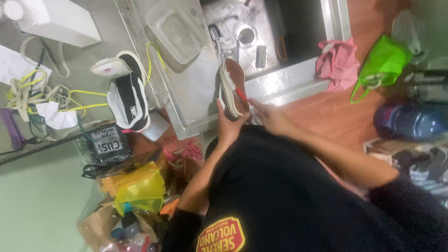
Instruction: The person washes a pair of shoes in a sink by applying a cleaning solution and scrubbing the soles and uppers with a brush.
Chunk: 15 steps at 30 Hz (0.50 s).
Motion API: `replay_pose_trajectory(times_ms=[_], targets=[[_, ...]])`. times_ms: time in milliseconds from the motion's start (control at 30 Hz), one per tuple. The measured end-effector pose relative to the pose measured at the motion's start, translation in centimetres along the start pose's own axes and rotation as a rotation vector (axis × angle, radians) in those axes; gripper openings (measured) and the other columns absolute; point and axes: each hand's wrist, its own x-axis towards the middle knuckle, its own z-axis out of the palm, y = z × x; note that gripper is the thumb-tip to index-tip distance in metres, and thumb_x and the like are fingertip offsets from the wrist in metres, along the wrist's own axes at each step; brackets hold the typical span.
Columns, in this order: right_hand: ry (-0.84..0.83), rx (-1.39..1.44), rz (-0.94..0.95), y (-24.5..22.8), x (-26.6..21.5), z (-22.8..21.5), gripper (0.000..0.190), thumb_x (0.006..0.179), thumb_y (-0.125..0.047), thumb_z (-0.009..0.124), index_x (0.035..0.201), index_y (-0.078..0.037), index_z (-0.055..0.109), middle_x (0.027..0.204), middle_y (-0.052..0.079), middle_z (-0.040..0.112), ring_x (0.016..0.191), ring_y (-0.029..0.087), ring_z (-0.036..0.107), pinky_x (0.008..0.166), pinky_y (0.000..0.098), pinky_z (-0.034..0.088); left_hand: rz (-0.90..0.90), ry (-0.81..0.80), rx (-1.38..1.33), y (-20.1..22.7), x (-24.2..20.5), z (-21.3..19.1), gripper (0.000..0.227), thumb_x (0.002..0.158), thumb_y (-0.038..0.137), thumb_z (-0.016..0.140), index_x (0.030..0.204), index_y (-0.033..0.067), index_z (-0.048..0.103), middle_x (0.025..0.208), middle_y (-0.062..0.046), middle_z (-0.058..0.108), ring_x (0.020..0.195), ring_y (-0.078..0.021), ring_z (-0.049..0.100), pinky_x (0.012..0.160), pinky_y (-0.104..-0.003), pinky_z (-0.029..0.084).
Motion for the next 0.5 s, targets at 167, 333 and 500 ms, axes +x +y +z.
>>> replay_pose_trajectory(times_ms=[167,333,500], targets=[[0.092,-0.107,-0.07,3.2,6.6,2.1,0.043,0.097,-0.023,0.052,0.14,-0.022,0.052,0.118,0.016,0.067,0.11,0.039,0.061,0.094,0.0535,0.049,0.102,-0.008,-0.047,-0.6,0.2,0.4,0.107,0.085,0.022,0.075,0.155,0.0064,-0.004,0.156,-0.031,0.013,0.143,-0.0477,0.017,0.113,-0.059,0.026],[0.065,-0.114,-0.017,3.1,4.0,2.2,0.045,0.094,-0.019,0.049,0.14,-0.019,0.052,0.112,0.021,0.067,0.105,0.045,0.06,0.093,0.0572,0.048,0.061,-0.004,-0.011,-0.7,-0.1,0.3,0.109,0.08,0.026,0.074,0.156,0.0094,-0.002,0.157,-0.03,0.015,0.143,-0.0455,0.019,0.115,-0.058,0.022],[0.08,-0.206,-0.004,3.3,3.7,2.4,0.042,0.096,-0.018,0.049,0.137,-0.018,0.056,0.101,0.024,0.07,0.098,0.047,0.064,0.085,0.0577,0.051,0.02,-0.018,0.003,-0.7,-0.4,0.3,0.114,0.078,0.035,0.078,0.156,0.0115,-0.001,0.157,-0.028,0.018,0.144,-0.0416,0.022,0.115,-0.055,0.024]])
